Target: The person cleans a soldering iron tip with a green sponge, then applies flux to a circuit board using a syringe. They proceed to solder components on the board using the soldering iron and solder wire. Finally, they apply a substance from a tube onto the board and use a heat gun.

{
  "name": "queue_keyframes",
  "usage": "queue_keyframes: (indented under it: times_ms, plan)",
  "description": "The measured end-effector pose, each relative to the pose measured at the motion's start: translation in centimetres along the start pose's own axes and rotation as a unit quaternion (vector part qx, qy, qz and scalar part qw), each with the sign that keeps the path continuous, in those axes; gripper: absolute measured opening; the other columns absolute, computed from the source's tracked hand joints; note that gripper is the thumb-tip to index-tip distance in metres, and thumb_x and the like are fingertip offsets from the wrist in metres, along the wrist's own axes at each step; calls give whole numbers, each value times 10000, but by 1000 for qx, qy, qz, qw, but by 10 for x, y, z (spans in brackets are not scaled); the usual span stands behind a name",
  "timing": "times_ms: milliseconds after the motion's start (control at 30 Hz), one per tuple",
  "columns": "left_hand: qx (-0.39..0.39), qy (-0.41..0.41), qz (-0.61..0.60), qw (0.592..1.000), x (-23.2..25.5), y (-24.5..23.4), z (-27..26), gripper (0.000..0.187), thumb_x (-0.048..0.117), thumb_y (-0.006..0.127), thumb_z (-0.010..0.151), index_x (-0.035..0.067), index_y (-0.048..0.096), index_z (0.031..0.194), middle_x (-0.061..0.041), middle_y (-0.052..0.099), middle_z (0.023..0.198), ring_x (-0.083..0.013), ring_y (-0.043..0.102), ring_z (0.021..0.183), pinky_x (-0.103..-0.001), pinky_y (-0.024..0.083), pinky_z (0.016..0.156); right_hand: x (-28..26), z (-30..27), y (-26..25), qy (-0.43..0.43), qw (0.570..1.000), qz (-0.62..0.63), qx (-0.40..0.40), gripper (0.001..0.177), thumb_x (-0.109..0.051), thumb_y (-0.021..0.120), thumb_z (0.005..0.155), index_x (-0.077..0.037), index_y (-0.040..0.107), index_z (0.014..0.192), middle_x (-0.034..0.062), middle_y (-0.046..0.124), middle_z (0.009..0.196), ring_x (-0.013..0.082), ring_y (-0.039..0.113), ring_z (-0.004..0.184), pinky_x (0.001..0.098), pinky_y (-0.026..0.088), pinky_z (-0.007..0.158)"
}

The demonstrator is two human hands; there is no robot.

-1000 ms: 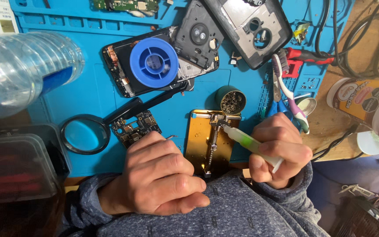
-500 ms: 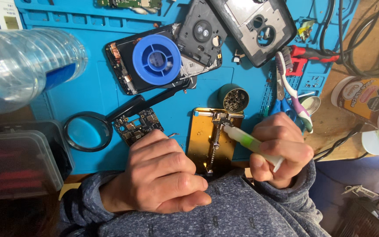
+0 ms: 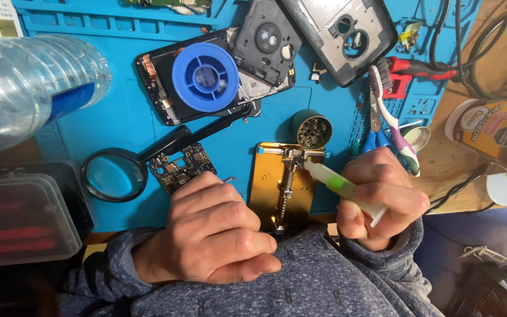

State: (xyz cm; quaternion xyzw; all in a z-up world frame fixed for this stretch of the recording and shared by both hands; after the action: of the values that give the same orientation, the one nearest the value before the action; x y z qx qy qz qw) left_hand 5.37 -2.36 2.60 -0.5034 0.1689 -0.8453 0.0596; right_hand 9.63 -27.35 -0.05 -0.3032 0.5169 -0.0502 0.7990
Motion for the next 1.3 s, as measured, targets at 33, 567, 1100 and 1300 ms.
queue_keyframes:
  times_ms: [33, 567, 1100, 1300]
  plan:
    - [0, 1, 0, 1000, 0, 1, 0, 427, 419, 525, 1208, 188, 755, 931, 31, 638, 844, -192, 569, 677, -394, 364, 657, -2, 2, 0, 4, 1000, 2, 1, 365, -261, 657, 1020, -38, 600, 738, 152, 671, 798, 292, 587, 695, 423, 477, 678]
    - [-19, -12, -9, 1000, 1, 1, 0, 428, 424, 524, 1208, 188, 749, 931, 21, 618, 855, -199, 544, 686, -404, 351, 658, 1, -3, 1, 4, 1000, -11, -13, 415, -319, 646, 1011, -63, 528, 706, 134, 644, 754, 292, 557, 636, 458, 435, 714]
    - [-5, -2, 2, 1000, 1, 3, -2, 411, 421, 541, 1198, 191, 767, 943, 26, 648, 852, -187, 579, 690, -392, 365, 663, 9, -10, -6, -54, 980, 84, 172, 375, -315, 683, 1080, -85, 417, 949, 101, 502, 748, 267, 554, 580, 408, 459, 563]
    - [20, 25, -1, 1000, 8, -6, -7, 519, 474, 440, 1220, 185, 792, 970, 29, 639, 816, -173, 591, 673, -396, 366, 664, -8, 2, -4, 27, 966, 46, 251, 420, -330, 726, 1122, -176, 336, 1110, 106, 514, 981, 241, 625, 663, 380, 558, 833]
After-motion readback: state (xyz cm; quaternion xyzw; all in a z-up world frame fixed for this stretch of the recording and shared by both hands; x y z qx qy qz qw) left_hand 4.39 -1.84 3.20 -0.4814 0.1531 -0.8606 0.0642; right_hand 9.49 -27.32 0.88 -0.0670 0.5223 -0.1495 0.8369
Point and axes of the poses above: each hand's wrist, its own z-axis towards the middle knuckle, its own y-axis out of the palm, x = y × z, the point moved 6 cm from there along z, towards the middle knuckle
